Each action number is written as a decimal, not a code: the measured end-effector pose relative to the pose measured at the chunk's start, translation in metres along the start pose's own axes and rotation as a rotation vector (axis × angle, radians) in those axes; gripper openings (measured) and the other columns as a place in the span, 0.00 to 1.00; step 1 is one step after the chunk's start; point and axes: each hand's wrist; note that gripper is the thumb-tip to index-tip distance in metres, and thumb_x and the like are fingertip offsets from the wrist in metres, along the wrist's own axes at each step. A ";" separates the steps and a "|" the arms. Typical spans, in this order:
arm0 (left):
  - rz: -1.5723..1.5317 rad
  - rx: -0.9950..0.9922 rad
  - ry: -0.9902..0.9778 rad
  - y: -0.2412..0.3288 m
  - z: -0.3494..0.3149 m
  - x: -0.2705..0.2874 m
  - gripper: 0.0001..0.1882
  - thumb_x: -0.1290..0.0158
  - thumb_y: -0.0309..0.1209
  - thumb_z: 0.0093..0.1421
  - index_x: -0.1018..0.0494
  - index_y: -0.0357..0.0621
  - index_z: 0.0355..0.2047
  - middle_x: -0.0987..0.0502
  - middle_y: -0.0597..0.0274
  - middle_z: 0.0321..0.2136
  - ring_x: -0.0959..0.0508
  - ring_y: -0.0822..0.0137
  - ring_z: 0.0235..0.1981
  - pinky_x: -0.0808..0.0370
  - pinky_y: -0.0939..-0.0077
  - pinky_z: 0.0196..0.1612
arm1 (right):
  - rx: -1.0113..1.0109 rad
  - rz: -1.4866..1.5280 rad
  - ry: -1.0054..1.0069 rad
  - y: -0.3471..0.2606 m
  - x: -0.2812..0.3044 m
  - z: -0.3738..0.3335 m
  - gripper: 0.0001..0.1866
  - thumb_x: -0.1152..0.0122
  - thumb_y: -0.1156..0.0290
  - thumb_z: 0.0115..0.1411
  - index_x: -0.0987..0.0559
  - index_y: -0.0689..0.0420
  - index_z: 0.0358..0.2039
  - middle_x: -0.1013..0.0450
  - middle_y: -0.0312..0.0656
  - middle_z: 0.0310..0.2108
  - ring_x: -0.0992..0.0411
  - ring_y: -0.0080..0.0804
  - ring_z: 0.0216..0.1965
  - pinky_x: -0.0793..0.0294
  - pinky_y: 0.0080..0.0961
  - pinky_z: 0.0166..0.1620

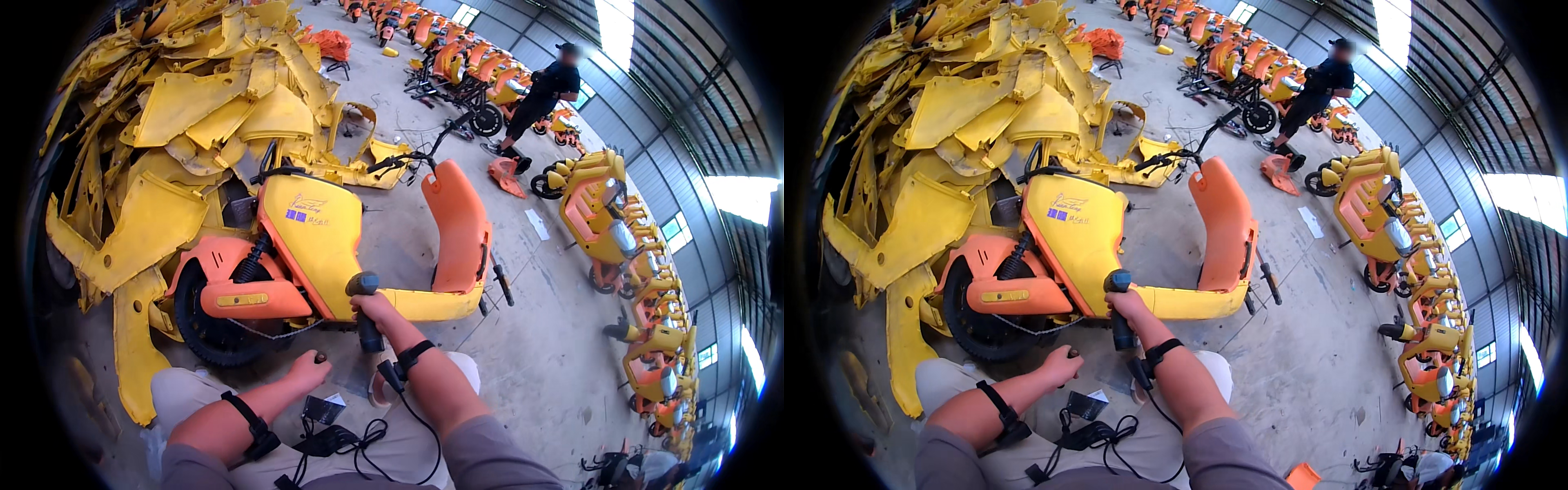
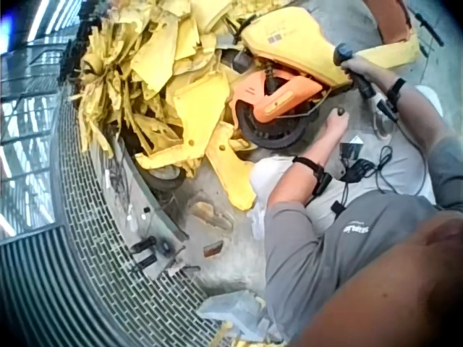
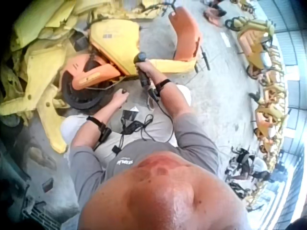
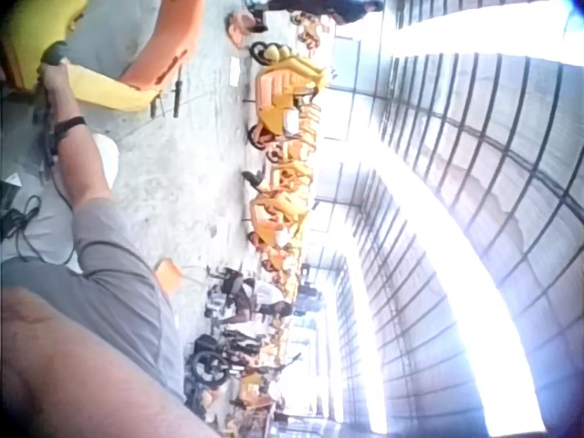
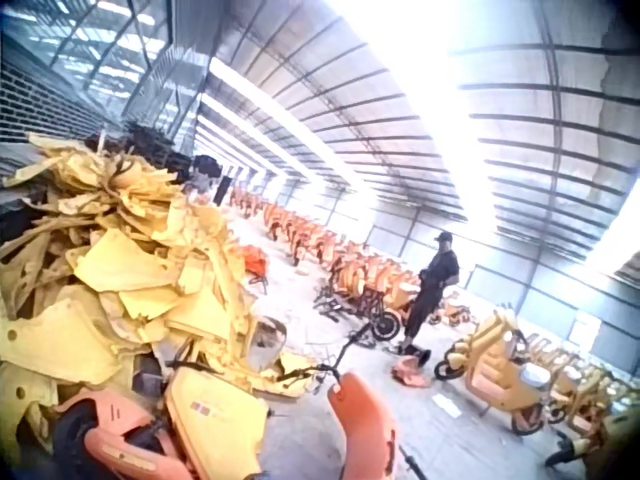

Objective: The person uses a power drill and their hands to remove components from a yellow scooter frame, handling a bracket and wires.

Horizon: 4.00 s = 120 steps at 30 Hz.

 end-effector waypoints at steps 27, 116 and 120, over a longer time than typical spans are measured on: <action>0.184 -0.174 0.043 -0.028 -0.002 0.006 0.15 0.47 0.36 0.55 0.28 0.36 0.36 0.23 0.51 0.27 0.21 0.62 0.26 0.25 0.67 0.31 | -0.110 -0.164 0.007 -0.052 0.034 0.020 0.12 0.31 0.65 0.51 0.20 0.60 0.30 0.23 0.40 0.26 0.26 0.31 0.25 0.26 0.27 0.32; 0.407 -0.212 -0.151 -0.015 -0.012 -0.014 0.21 0.45 0.39 0.54 0.25 0.36 0.42 0.21 0.42 0.39 0.22 0.45 0.44 0.26 0.59 0.48 | 0.196 -0.983 0.382 -0.100 0.036 0.029 0.38 0.36 0.55 0.49 0.35 0.65 0.56 0.23 0.53 0.43 0.25 0.46 0.46 0.33 0.40 0.55; 0.435 -0.200 -0.140 -0.016 -0.011 -0.017 0.19 0.46 0.38 0.54 0.24 0.38 0.42 0.21 0.46 0.40 0.21 0.50 0.44 0.26 0.63 0.48 | 0.121 -1.073 0.414 -0.097 0.028 0.035 0.47 0.37 0.55 0.50 0.45 0.66 0.65 0.33 0.53 0.58 0.39 0.49 0.62 0.49 0.51 0.65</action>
Point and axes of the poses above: each hand's wrist, its own z-axis towards the middle knuckle, its own x-axis out of the back of the hand, y = z × x
